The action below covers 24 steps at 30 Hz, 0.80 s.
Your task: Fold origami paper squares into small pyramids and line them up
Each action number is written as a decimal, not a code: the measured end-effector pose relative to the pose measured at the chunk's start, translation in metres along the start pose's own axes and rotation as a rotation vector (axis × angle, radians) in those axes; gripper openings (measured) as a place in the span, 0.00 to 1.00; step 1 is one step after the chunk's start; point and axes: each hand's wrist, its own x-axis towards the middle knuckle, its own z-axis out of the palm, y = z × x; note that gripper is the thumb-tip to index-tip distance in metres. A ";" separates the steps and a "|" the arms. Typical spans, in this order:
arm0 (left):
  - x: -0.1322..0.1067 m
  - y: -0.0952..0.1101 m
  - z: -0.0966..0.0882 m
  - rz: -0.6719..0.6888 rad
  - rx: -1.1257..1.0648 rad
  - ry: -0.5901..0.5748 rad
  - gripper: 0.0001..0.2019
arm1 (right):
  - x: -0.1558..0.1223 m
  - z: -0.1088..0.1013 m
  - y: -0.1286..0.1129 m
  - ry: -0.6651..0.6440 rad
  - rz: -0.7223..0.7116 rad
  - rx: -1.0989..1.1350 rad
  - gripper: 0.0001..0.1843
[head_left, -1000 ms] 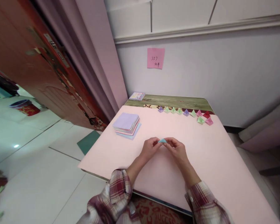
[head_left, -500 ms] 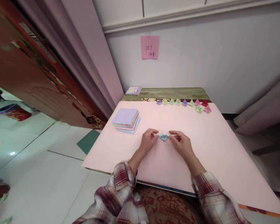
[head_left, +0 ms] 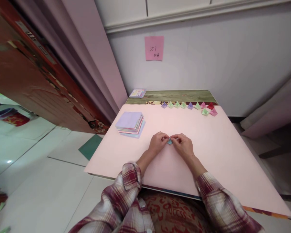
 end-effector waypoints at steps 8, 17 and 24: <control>-0.006 -0.006 -0.012 -0.006 -0.024 0.058 0.04 | -0.005 -0.002 -0.005 0.059 0.026 0.059 0.13; -0.007 -0.010 -0.016 -0.015 0.004 0.024 0.06 | -0.007 -0.008 0.001 0.016 -0.023 -0.056 0.10; -0.002 -0.007 -0.024 0.222 0.266 -0.168 0.12 | -0.001 -0.021 0.003 -0.167 -0.305 -0.307 0.14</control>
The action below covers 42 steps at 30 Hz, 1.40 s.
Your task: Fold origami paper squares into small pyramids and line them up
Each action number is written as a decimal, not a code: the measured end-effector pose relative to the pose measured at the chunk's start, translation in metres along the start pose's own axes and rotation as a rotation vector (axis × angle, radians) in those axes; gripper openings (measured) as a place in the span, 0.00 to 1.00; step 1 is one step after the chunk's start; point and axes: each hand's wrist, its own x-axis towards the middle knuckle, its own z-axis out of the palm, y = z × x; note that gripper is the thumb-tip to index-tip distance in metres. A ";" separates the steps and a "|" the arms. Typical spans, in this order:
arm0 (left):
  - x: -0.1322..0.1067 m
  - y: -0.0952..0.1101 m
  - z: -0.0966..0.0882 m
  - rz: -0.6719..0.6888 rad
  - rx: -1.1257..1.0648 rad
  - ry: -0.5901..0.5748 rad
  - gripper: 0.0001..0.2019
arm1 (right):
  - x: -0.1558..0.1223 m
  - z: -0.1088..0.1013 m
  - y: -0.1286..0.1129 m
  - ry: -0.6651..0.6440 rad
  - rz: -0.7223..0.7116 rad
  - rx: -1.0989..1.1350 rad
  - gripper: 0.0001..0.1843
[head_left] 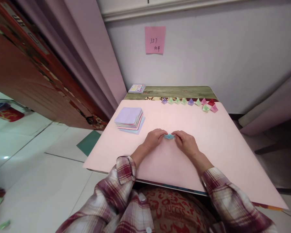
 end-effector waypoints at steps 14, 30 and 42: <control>0.004 0.003 -0.009 0.063 0.118 -0.128 0.13 | 0.008 -0.018 -0.009 -0.256 -0.092 -0.289 0.16; 0.007 0.002 -0.012 0.044 0.054 -0.181 0.13 | 0.028 -0.021 -0.040 -0.328 0.209 -0.347 0.12; 0.009 0.005 -0.012 0.016 0.080 -0.217 0.15 | 0.035 -0.016 -0.057 -0.320 0.324 -0.359 0.12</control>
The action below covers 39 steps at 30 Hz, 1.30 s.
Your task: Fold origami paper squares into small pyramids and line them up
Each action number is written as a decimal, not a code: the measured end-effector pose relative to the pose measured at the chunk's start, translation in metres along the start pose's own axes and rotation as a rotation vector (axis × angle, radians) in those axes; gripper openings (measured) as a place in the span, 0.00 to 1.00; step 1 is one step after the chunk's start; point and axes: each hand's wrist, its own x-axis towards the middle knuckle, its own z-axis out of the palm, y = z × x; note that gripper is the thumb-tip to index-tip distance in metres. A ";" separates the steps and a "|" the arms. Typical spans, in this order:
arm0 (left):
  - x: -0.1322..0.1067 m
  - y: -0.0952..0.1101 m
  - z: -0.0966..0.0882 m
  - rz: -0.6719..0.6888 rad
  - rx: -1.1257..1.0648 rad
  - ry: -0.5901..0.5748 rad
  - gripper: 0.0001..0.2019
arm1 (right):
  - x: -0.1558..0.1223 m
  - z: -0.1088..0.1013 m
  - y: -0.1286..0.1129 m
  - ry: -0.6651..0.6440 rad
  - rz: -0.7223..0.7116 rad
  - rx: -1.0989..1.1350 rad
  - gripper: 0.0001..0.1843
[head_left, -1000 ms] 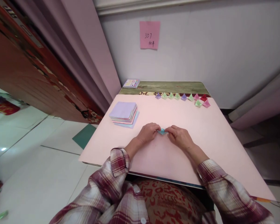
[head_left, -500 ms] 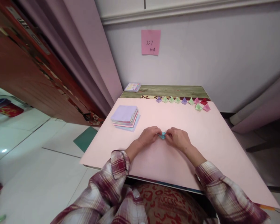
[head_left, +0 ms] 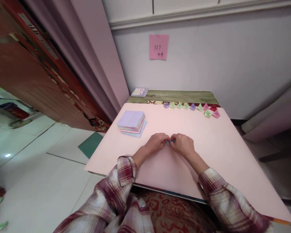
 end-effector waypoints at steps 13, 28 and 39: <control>0.006 0.028 -0.017 -0.183 0.231 -0.090 0.08 | -0.001 0.003 -0.005 -0.032 0.021 -0.057 0.14; 0.024 0.059 -0.007 -0.474 0.323 -0.140 0.10 | -0.009 0.006 -0.007 -0.024 0.007 -0.024 0.12; 0.031 0.064 -0.007 -0.521 0.355 -0.178 0.10 | -0.009 0.005 -0.008 -0.034 -0.016 -0.038 0.16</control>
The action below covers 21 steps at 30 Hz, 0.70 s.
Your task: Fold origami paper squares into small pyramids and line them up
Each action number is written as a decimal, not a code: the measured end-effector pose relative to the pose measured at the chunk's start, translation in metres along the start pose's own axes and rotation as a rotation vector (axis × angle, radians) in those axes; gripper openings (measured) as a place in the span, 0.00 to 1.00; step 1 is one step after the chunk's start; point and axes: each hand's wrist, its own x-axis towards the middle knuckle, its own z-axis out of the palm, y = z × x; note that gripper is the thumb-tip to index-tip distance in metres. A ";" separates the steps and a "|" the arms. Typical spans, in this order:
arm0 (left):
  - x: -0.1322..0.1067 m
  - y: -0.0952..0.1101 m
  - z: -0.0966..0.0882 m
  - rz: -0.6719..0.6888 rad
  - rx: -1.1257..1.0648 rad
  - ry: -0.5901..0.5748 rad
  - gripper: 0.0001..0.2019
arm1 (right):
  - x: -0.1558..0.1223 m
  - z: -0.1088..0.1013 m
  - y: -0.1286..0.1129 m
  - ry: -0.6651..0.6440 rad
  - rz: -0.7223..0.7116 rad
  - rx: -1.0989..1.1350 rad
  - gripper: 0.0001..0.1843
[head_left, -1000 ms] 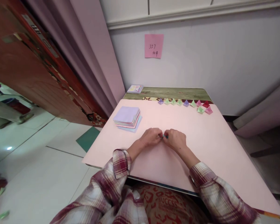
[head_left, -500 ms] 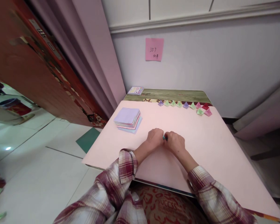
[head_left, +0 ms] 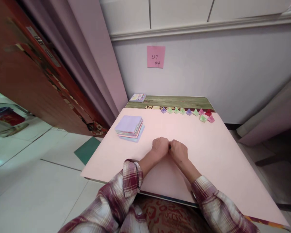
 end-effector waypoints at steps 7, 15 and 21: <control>0.006 -0.004 0.007 0.020 0.003 0.009 0.10 | 0.000 -0.002 0.004 0.044 0.013 0.024 0.12; 0.006 -0.013 0.010 0.095 -0.048 -0.003 0.09 | 0.005 0.006 0.036 0.029 -0.181 0.198 0.14; 0.002 -0.013 0.005 0.132 -0.072 -0.007 0.06 | 0.008 0.008 0.045 0.007 -0.356 0.119 0.14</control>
